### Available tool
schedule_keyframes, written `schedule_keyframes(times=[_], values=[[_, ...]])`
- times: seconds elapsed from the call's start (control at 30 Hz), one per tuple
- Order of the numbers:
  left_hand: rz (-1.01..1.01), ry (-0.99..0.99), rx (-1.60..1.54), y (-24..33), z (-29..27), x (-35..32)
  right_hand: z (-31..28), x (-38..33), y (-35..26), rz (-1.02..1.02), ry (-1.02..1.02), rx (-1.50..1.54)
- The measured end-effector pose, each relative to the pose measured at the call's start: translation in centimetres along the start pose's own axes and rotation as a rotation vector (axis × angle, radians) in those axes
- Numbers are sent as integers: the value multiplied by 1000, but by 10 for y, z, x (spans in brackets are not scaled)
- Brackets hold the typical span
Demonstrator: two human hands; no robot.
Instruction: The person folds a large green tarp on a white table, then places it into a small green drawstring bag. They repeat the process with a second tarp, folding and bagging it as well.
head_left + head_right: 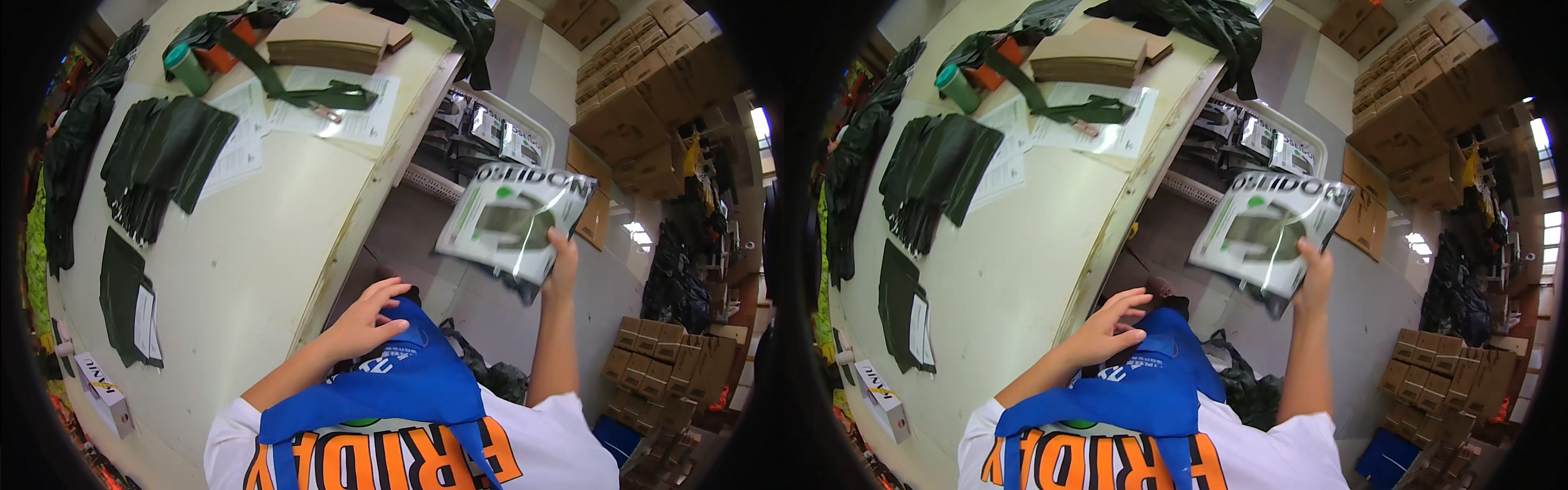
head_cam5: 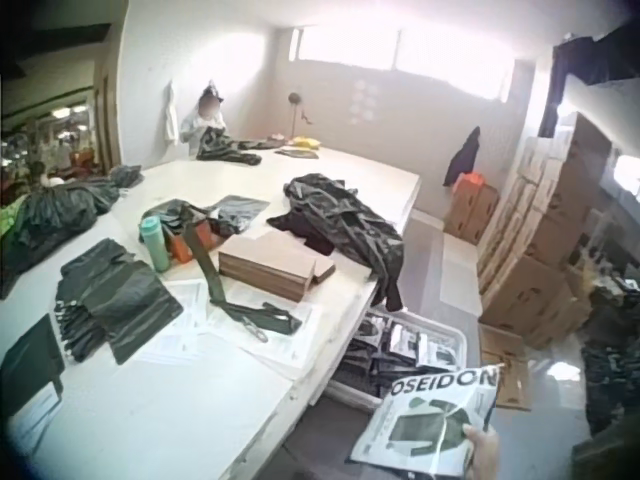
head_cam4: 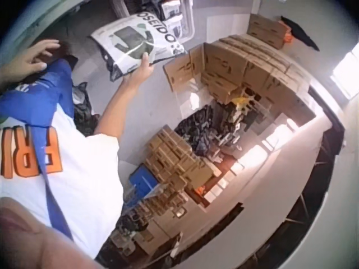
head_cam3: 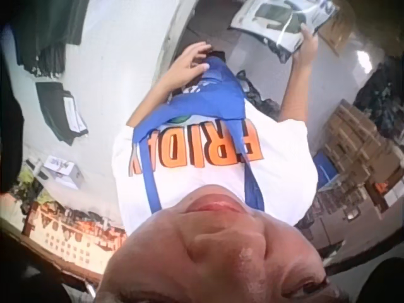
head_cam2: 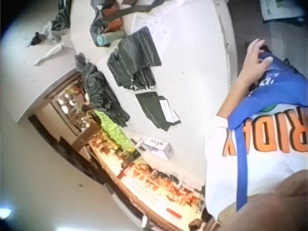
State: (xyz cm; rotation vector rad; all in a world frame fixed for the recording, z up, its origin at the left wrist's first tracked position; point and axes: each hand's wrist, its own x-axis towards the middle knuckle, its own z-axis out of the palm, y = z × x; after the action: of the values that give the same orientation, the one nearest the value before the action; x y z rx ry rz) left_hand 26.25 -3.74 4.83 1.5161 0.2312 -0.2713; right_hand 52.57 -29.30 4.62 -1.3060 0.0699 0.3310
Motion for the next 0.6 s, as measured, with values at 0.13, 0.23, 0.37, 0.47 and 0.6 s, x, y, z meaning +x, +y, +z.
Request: schedule_keyframes(times=[0.13,0.23,0.37,0.47,0.6], values=[[-105,98,-82,-7,0,46,-55,204,-13,-100,0,-137],[-196,266,-89,-12,0,60,-66,288,15,81,342,-663],[-302,526,-200,-48,7,39,-5,251,94,355,-104,-667],[-340,774,-204,-92,30,-8,33,199,174,594,-463,-774],[-490,1097,-332,-156,109,-86,77,73,240,600,-1132,-1071]])
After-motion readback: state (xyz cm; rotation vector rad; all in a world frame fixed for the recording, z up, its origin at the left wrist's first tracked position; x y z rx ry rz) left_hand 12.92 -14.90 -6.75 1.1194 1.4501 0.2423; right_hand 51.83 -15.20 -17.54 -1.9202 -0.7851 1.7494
